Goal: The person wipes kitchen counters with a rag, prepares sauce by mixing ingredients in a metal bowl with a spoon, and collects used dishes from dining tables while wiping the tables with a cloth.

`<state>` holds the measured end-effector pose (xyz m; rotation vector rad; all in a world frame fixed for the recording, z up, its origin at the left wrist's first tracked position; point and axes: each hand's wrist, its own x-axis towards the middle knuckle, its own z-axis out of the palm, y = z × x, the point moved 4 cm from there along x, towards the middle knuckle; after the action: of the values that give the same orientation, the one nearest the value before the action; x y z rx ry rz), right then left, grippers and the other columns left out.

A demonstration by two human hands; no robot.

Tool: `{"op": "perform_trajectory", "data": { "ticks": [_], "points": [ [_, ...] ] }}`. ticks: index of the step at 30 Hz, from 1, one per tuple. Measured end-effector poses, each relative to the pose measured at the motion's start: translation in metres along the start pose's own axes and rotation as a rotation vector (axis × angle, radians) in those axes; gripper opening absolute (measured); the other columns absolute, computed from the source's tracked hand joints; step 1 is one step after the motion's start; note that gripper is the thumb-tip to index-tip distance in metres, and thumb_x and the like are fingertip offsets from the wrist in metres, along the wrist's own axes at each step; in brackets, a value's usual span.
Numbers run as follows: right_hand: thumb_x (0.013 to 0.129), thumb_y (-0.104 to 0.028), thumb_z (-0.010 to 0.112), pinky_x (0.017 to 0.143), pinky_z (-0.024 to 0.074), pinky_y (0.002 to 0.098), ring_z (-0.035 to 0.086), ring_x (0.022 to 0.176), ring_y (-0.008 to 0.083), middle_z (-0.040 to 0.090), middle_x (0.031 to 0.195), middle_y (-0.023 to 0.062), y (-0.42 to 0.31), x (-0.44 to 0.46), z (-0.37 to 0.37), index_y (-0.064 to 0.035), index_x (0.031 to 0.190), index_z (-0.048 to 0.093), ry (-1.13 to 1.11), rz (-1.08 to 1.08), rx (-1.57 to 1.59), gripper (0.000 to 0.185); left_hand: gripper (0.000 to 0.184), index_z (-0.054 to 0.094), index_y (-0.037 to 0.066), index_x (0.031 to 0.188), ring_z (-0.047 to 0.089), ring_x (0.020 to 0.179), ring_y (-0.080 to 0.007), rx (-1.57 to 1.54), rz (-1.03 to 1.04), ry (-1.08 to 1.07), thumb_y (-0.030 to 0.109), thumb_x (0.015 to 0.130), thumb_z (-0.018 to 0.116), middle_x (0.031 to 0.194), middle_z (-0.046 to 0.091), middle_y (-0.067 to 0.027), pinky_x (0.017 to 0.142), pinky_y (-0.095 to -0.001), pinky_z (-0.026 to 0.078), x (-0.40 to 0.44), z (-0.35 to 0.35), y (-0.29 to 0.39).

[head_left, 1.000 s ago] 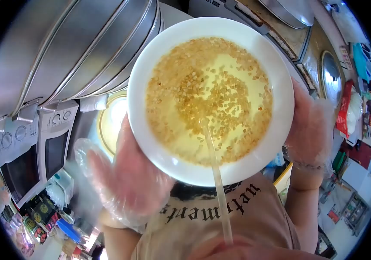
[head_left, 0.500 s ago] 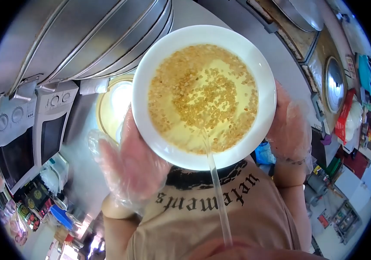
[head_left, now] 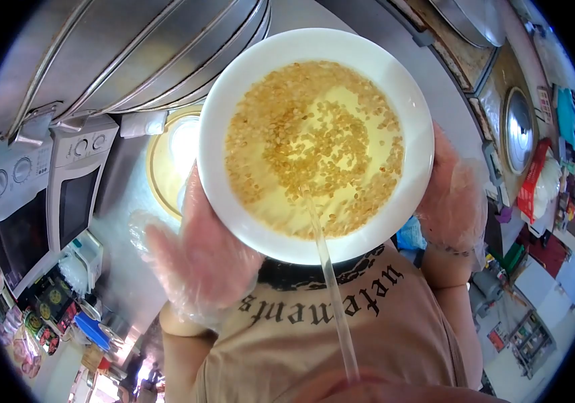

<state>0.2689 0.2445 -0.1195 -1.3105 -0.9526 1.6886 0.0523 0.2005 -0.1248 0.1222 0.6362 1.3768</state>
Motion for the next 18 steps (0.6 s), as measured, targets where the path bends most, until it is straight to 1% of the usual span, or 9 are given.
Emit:
{"op": "perform_trajectory", "data": {
  "ticks": [3, 6, 9, 11, 15, 18],
  "points": [
    [0.083, -0.066, 0.047, 0.092, 0.0413, 0.0276, 0.050, 0.116, 0.0194, 0.046, 0.132, 0.0122, 0.003, -0.001, -0.001, 0.0031, 0.140, 0.030, -0.010, 0.001, 0.006, 0.091, 0.095, 0.014, -0.002, 0.144, 0.026, 0.135, -0.0357, -0.074, 0.038, -0.016, 0.068, 0.084, 0.040, 0.146, 0.022, -0.0243, 0.109, -0.0494, 0.029, -0.002, 0.000, 0.000],
    [0.083, -0.066, 0.048, 0.092, 0.0414, 0.0276, 0.050, 0.116, 0.0194, 0.046, 0.132, 0.0125, 0.004, -0.003, -0.001, 0.0033, 0.140, 0.030, -0.004, -0.005, 0.022, 0.091, 0.095, 0.014, -0.001, 0.144, 0.027, 0.135, -0.0359, -0.051, 0.018, -0.025, 0.068, 0.084, 0.040, 0.146, 0.022, -0.0246, 0.108, -0.0504, 0.029, -0.003, 0.001, 0.001],
    [0.083, -0.065, 0.048, 0.092, 0.0414, 0.0278, 0.050, 0.116, 0.0195, 0.046, 0.132, 0.0128, 0.000, -0.008, -0.003, 0.0034, 0.140, 0.030, -0.005, -0.006, -0.016, 0.091, 0.095, 0.014, -0.001, 0.144, 0.028, 0.134, -0.0362, -0.097, -0.006, -0.002, 0.068, 0.084, 0.040, 0.145, 0.023, -0.0249, 0.108, -0.0508, 0.029, -0.005, 0.002, -0.002],
    [0.083, -0.065, 0.048, 0.092, 0.0414, 0.0279, 0.050, 0.116, 0.0195, 0.046, 0.132, 0.0129, -0.006, -0.010, -0.001, 0.0034, 0.140, 0.030, 0.000, -0.004, -0.048, 0.091, 0.096, 0.015, -0.001, 0.144, 0.028, 0.134, -0.0364, -0.036, -0.010, 0.011, 0.069, 0.084, 0.039, 0.145, 0.023, -0.0251, 0.108, -0.0510, 0.029, -0.005, 0.001, -0.002],
    [0.084, -0.063, 0.048, 0.092, 0.0412, 0.0280, 0.050, 0.115, 0.0195, 0.047, 0.131, 0.0129, -0.005, -0.011, -0.002, 0.0031, 0.138, 0.032, 0.011, -0.015, -0.037, 0.087, 0.097, 0.014, -0.001, 0.144, 0.028, 0.134, -0.0366, -0.078, -0.008, 0.003, 0.070, 0.083, 0.039, 0.146, 0.022, -0.0249, 0.108, -0.0515, 0.029, -0.006, 0.000, -0.004],
    [0.085, -0.061, 0.048, 0.092, 0.0411, 0.0281, 0.051, 0.114, 0.0195, 0.049, 0.129, 0.0129, -0.004, -0.012, -0.004, 0.0029, 0.138, 0.033, 0.021, -0.025, -0.024, 0.085, 0.095, 0.014, 0.000, 0.145, 0.029, 0.134, -0.0364, -0.064, -0.022, 0.043, 0.069, 0.084, 0.037, 0.146, 0.023, -0.0241, 0.108, -0.0514, 0.029, -0.008, 0.002, -0.006]
  ]
}}
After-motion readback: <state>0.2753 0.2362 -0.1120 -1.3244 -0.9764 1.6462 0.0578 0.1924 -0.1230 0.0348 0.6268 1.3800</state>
